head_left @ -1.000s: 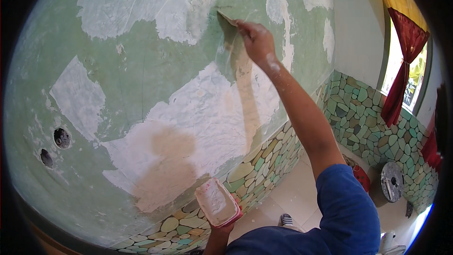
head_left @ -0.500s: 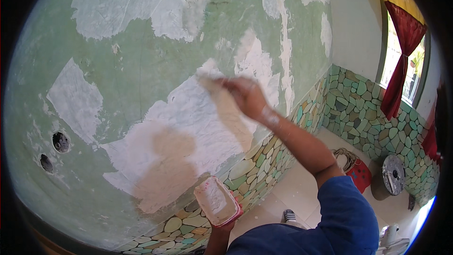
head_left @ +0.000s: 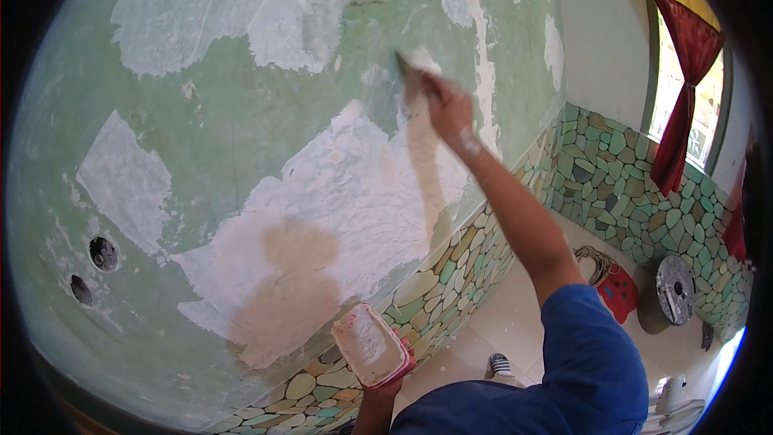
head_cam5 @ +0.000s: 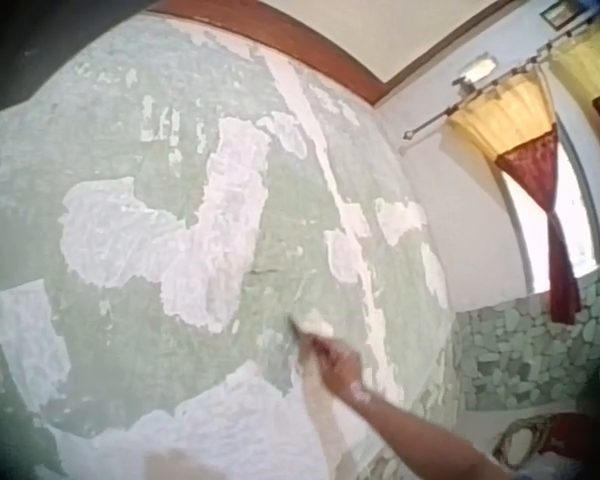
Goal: The person is applying white plaster or putty to a green wall using a putty knife and a plastic container.
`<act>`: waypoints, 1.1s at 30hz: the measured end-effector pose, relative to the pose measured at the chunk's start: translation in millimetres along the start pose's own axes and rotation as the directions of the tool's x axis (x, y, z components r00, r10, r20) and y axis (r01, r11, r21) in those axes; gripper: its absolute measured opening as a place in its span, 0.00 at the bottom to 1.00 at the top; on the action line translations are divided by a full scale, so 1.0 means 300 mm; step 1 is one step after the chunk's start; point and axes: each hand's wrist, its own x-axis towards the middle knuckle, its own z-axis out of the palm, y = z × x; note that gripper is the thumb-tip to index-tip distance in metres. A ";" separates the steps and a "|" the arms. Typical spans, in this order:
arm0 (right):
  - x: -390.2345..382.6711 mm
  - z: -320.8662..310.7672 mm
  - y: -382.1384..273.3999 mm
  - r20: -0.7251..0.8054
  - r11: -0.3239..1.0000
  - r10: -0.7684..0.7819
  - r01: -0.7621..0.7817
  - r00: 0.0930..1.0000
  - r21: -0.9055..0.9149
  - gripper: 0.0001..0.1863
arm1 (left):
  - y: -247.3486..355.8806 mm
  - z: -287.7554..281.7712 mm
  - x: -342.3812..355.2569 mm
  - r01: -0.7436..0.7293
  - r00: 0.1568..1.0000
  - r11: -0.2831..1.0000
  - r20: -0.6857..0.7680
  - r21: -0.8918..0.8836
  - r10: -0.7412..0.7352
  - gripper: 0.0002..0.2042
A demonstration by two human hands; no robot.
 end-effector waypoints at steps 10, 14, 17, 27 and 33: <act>-0.443 -0.137 -0.327 0.525 0.775 0.345 -0.551 0.778 0.308 0.11 | -0.044 -0.049 0.069 0.031 0.992 0.999 -0.122 0.023 -0.028 0.28; -0.545 -0.260 -0.135 0.535 0.131 0.695 -0.816 0.481 0.563 0.12 | -0.087 -0.066 0.109 0.102 0.988 0.995 -0.116 -0.014 -0.103 0.30; -0.543 -0.383 -0.025 0.500 -0.094 0.813 -0.780 0.298 0.618 0.14 | -0.127 -0.073 0.152 0.074 0.997 0.992 -0.036 0.100 -0.071 0.29; -0.464 -0.711 0.308 0.556 -0.288 0.809 -0.698 0.189 0.656 0.14 | -0.411 0.015 0.488 0.070 0.995 0.996 -0.074 0.047 -0.067 0.27; -0.455 -0.916 0.527 0.596 -0.375 0.796 -0.688 0.105 0.621 0.14 | -0.667 0.053 0.739 0.093 0.996 0.993 -0.016 0.069 -0.092 0.27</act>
